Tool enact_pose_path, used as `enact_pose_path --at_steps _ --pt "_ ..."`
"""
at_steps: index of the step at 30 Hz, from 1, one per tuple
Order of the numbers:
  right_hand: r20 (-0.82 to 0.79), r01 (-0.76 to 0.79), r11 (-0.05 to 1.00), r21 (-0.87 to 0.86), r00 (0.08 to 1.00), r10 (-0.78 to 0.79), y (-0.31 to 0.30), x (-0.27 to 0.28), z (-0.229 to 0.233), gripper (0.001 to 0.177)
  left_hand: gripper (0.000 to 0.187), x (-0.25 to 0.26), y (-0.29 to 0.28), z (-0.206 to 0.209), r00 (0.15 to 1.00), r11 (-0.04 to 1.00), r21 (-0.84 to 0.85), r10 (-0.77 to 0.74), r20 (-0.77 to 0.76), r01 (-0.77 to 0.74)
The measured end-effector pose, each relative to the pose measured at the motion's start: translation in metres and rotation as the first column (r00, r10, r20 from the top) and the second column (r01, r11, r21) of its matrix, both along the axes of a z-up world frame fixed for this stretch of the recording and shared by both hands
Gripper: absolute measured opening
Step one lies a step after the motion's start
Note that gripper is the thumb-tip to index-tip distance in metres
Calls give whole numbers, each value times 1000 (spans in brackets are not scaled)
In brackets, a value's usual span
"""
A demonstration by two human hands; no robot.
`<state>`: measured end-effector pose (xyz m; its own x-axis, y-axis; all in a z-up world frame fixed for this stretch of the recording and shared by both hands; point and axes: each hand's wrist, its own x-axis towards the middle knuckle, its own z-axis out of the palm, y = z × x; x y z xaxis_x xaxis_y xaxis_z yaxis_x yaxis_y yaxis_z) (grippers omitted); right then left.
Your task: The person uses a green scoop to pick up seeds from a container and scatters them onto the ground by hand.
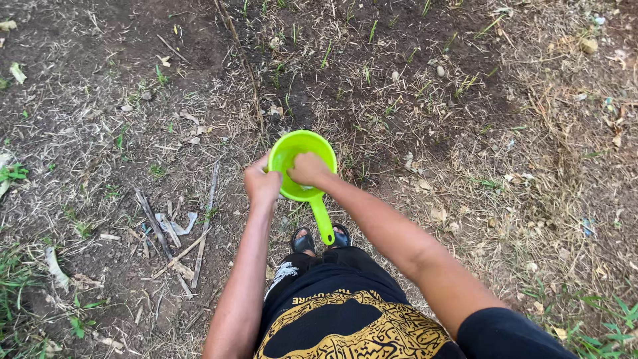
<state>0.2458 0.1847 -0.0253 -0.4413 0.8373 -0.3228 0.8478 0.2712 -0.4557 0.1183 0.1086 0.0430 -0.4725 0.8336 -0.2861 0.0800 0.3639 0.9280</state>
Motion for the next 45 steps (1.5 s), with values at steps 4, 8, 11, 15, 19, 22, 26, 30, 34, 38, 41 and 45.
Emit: enact_pose_path --at_steps 4,8,11,15,19,22,26,30,34,38,41,45 --pt "-220 136 501 -855 779 -588 1 -22 -33 24 60 -10 -12 -7 981 994 55 79 175 -90" --pt "-145 -306 -32 -951 539 -830 -2 -27 -23 18 61 -35 -24 -26 967 974 76 202 154 -215" --pt "-199 -352 23 -936 472 -859 -11 -19 -6 17 62 -67 -31 -40 938 939 68 330 102 -338" --pt "-99 -126 52 -991 405 -909 -21 -5 -8 15 62 -107 -41 -52 885 882 85 458 85 -464" --pt "-94 167 207 -964 515 -852 -26 7 -72 12 66 -135 -48 -54 839 845 122 479 257 -520" --pt "-236 143 346 -927 495 -836 -27 11 -122 14 68 -144 -51 -53 860 843 185 474 190 -506" --pt "-313 326 498 -804 480 -820 -28 3 -80 13 67 -130 -49 -34 833 848 36 511 211 -529" --pt "-602 378 740 -557 429 -673 -32 -24 21 18 63 -104 -40 -11 893 920 -12 382 238 -391" --pt "-675 257 966 27 717 -172 -36 -38 69 20 60 -75 -24 -1 940 974 -70 227 255 -217" --pt "-327 130 990 58 939 -104 -27 -36 40 23 70 -45 -14 -7 982 1000 10 11 187 -14" --pt "-267 219 944 -248 921 -284 -19 -23 -2 23 72 -22 -8 -8 976 995 26 -96 196 93" --pt "-199 36 273 -961 594 -780 -16 4 -22 16 76 0 -7 -3 958 994 -54 -73 276 91"
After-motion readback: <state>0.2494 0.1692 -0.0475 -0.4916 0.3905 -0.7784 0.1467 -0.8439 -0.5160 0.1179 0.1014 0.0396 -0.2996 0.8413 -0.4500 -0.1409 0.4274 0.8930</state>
